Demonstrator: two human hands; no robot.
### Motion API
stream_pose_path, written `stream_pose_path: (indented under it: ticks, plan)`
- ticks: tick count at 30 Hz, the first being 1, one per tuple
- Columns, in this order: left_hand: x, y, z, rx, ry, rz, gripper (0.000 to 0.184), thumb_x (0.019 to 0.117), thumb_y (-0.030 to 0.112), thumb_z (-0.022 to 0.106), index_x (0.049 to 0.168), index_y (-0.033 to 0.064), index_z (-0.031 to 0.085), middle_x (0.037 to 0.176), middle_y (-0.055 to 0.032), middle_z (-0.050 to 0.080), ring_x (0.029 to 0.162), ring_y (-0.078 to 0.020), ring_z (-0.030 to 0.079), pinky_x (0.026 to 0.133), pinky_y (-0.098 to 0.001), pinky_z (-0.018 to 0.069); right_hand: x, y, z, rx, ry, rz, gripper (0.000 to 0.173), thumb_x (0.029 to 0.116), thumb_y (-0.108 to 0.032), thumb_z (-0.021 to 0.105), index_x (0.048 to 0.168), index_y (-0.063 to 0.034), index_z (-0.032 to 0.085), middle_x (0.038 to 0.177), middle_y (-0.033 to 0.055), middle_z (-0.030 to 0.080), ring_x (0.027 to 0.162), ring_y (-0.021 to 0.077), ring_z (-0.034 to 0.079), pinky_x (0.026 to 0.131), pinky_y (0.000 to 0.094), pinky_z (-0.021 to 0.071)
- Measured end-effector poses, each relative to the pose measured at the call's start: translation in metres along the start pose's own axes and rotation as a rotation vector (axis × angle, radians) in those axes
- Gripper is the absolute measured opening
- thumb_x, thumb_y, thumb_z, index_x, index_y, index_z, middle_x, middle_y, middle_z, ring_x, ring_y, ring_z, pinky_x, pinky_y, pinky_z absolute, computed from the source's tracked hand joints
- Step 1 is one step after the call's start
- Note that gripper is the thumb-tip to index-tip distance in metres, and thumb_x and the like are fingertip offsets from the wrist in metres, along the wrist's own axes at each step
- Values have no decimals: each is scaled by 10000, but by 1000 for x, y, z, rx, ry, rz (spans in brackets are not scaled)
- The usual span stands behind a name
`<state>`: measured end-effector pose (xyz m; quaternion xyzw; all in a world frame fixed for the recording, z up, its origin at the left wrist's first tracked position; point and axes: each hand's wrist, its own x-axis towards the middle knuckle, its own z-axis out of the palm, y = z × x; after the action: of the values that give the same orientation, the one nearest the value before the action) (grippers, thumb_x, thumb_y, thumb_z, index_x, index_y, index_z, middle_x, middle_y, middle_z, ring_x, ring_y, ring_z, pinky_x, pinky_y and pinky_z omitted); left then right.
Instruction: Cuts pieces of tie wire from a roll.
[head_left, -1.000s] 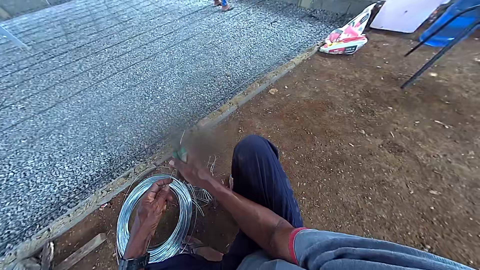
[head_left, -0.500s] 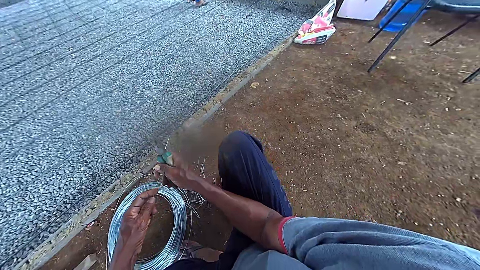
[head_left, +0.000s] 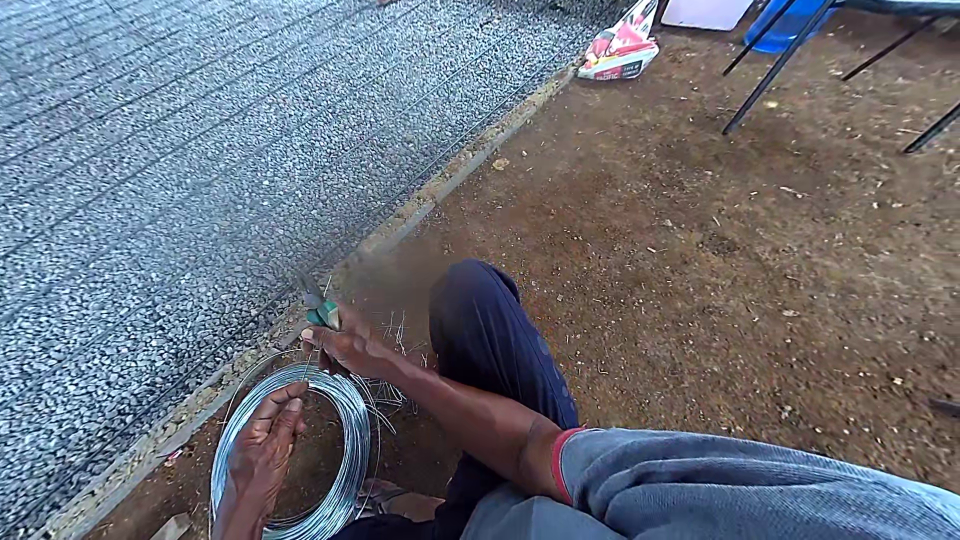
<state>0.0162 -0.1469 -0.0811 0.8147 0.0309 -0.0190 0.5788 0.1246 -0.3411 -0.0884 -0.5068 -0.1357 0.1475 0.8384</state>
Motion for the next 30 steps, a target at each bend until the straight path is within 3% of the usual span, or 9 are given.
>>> stream_pose_path:
  ticks: [6, 14, 16, 19, 21, 23, 25, 28, 30]
  plan:
    - [1, 1, 0, 22, 7, -6, 273, 1031, 221, 547, 1248, 133, 688, 799, -25, 638, 556, -93, 504, 454, -202, 378, 2, 0, -1, 20, 17, 21, 364, 1060, -189, 557, 1333, 30, 458, 905, 153, 688, 580, 204, 639, 523, 332, 568]
    - [2, 2, -3, 53, 14, -19, 262, 1030, 210, 561, 1238, 135, 701, 810, -33, 654, 555, -108, 499, 463, -223, 379, 6, 0, -3, 6, 24, 35, 330, 1077, -230, 535, 1269, 36, 502, 935, 159, 706, 602, 215, 655, 547, 348, 583]
    - [4, 3, -1, 86, -7, -32, 269, 1044, 226, 556, 1267, 144, 681, 846, -32, 677, 591, -116, 558, 497, -240, 452, 6, 0, -7, -51, 9, 46, 360, 1078, -271, 533, 1299, 13, 537, 934, 145, 717, 637, 206, 668, 590, 352, 594]
    - [1, 8, 2, 75, -29, -89, 290, 1058, 220, 536, 1311, 123, 640, 923, -47, 691, 683, -136, 626, 583, -274, 534, -5, -3, -8, -79, 12, 56, 343, 1067, -311, 556, 1310, -68, 556, 881, 111, 714, 621, 169, 650, 565, 319, 570]
    - [-2, 8, 4, 56, -36, -123, 289, 1066, 219, 527, 1312, 106, 628, 932, -53, 698, 719, -144, 643, 649, -296, 560, -17, -4, -8, -92, 25, 68, 381, 1066, -422, 541, 1335, -154, 561, 856, 94, 692, 584, 156, 623, 523, 309, 556]
    - [-3, 2, 5, 30, -45, -126, 265, 1061, 208, 537, 1292, 110, 624, 937, -69, 713, 726, -156, 655, 676, -311, 567, -21, -3, -8, -63, 30, 51, 417, 1070, -478, 507, 1329, -159, 580, 842, 117, 692, 583, 186, 642, 531, 346, 583]
    - [-4, -2, 6, -17, -66, -102, 251, 1056, 186, 538, 1283, 126, 627, 919, -85, 705, 708, -162, 638, 654, -298, 548, -18, -5, -5, 19, 30, 46, 418, 1080, -454, 493, 1303, -121, 612, 830, 128, 690, 592, 189, 647, 545, 340, 586]
    - [-6, -2, 3, -35, -108, -81, 258, 1053, 164, 536, 1297, 138, 616, 899, -88, 692, 686, -155, 623, 631, -281, 537, 2, 3, -1, 242, 25, 8, 351, 1092, -271, 498, 1295, 8, 564, 947, 198, 709, 620, 219, 660, 556, 354, 589]
    - [-7, -1, -1, -39, -155, -93, 243, 1042, 157, 537, 1272, 137, 616, 891, -90, 684, 675, -147, 611, 621, -268, 522, 6, 4, -2, 297, 28, 29, 359, 1090, -258, 504, 1333, 4, 543, 989, 201, 712, 618, 216, 659, 536, 343, 586]
